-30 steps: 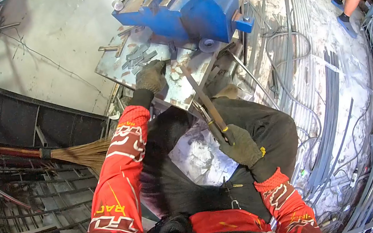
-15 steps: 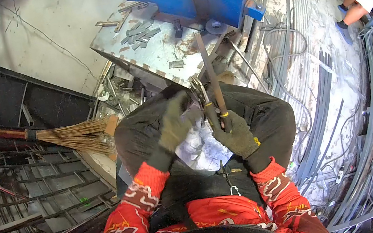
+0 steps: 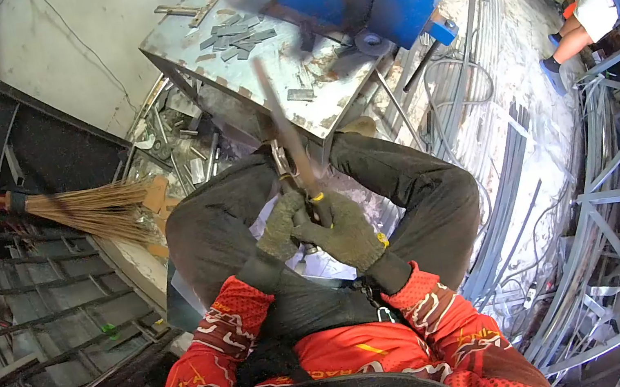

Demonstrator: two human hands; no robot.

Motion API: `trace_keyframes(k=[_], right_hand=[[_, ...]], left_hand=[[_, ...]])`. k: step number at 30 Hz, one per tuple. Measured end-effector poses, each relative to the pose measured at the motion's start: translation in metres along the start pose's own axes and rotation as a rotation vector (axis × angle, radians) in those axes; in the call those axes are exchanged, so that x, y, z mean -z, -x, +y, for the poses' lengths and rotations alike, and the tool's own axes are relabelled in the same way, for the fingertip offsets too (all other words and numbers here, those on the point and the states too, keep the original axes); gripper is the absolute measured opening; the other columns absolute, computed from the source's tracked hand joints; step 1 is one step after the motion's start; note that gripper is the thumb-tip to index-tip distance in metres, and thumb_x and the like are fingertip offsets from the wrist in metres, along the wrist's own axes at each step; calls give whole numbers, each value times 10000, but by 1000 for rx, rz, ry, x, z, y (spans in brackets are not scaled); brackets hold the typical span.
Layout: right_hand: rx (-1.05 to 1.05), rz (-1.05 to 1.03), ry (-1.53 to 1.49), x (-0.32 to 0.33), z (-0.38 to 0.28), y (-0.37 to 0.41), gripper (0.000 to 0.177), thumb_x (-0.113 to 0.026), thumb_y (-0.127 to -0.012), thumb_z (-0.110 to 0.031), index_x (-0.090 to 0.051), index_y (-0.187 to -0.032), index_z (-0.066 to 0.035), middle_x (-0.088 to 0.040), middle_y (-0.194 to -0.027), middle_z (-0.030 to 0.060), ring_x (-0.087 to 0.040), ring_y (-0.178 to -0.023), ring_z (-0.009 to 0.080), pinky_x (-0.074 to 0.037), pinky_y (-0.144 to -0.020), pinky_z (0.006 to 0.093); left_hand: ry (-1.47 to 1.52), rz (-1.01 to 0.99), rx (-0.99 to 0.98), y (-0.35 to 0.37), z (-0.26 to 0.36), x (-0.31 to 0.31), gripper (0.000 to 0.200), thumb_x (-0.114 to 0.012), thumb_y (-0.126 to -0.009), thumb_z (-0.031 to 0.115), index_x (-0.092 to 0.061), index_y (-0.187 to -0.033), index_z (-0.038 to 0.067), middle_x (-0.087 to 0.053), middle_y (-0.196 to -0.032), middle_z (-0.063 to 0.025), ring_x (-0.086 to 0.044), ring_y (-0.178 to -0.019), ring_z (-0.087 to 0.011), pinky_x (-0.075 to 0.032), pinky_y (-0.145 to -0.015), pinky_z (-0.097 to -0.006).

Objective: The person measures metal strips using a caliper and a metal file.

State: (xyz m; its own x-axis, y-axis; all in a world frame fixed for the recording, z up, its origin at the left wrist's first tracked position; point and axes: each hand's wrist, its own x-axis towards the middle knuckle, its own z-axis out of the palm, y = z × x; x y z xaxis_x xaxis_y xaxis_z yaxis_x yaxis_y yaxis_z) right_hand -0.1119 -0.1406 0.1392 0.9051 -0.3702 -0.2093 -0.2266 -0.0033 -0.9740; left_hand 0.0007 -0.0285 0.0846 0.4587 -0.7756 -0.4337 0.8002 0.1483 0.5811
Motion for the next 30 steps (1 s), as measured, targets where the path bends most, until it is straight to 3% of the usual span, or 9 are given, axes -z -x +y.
trace_keyframes(k=[7, 8, 11, 15, 17, 19, 20, 27, 30], right_hand=[[131, 303, 164, -5, -16, 3, 338, -863, -821, -140, -643, -1052, -27, -577, -833, -5, -552, -744, 95, -480, -659, 284], [89, 283, 192, 4, -10, 4, 352, -866, -816, -147, -643, -1064, -36, -564, -827, -10, -535, -738, 101, -469, -661, 286], [67, 268, 222, 7, 1, 7, 333, -854, -817, -142, -637, -1051, -45, -526, -796, -18, -514, -721, 111, -456, -652, 302], [84, 379, 416, 5, 15, 1, 286, -822, -853, -153, -612, -1006, -35, -556, -793, 21, -540, -726, 136, -466, -668, 338], [100, 458, 508, 2, 23, -2, 296, -819, -867, -175, -586, -987, -37, -560, -792, 48, -554, -734, 161, -468, -678, 362], [129, 528, 246, 3, 25, -4, 282, -814, -873, -155, -569, -945, -35, -558, -756, 57, -555, -694, 170, -461, -643, 368], [177, 532, 322, 5, 23, -2, 285, -821, -864, -144, -569, -943, -37, -552, -741, 48, -544, -668, 169, -451, -620, 361], [311, 521, 356, 34, 11, -30, 276, -811, -857, -148, -603, -996, -33, -565, -795, 95, -568, -704, 221, -480, -668, 385], [184, 434, 483, 64, -38, -71, 283, -772, -848, -190, -604, -994, -16, -613, -901, 146, -615, -814, 334, -507, -747, 433]], left_hand=[[259, -20, -85, -10, 16, 9, 440, -626, -1059, 372, -520, -1325, 39, -671, -1002, -122, -710, -875, -284, -626, -816, -419], [328, -146, -99, -14, 19, 19, 533, -586, -1066, 389, -521, -1388, -30, -644, -1204, -203, -697, -1093, -339, -596, -1028, -523], [481, -243, -120, -6, 36, 4, 542, -590, -1071, 378, -502, -1407, -38, -638, -1232, -208, -692, -1127, -360, -582, -1065, -549], [441, -59, 25, -16, 10, 25, 522, -599, -1078, 376, -497, -1392, -28, -632, -1261, -206, -692, -1160, -348, -586, -1068, -518], [310, -202, 50, -5, 3, 28, 529, -588, -1085, 355, -488, -1440, -23, -629, -1323, -210, -698, -1160, -317, -607, -1038, -463], [177, -74, 243, 11, 8, 10, 320, -648, -1052, 298, -627, -1239, 39, -641, -957, -27, -639, -763, -138, -562, -690, -249], [177, 22, 233, 19, 15, -4, 272, -664, -1026, 237, -665, -1195, 24, -645, -942, -22, -638, -744, -117, -557, -641, -245], [99, -352, 208, -5, 19, 53, 298, -660, -1013, 153, -685, -1240, -39, -736, -1143, -114, -706, -894, -153, -593, -763, -283], [-52, -203, 16, -19, 0, 58, 329, -677, -994, 125, -673, -1286, -27, -733, -1193, -138, -704, -967, -192, -586, -876, -334]])
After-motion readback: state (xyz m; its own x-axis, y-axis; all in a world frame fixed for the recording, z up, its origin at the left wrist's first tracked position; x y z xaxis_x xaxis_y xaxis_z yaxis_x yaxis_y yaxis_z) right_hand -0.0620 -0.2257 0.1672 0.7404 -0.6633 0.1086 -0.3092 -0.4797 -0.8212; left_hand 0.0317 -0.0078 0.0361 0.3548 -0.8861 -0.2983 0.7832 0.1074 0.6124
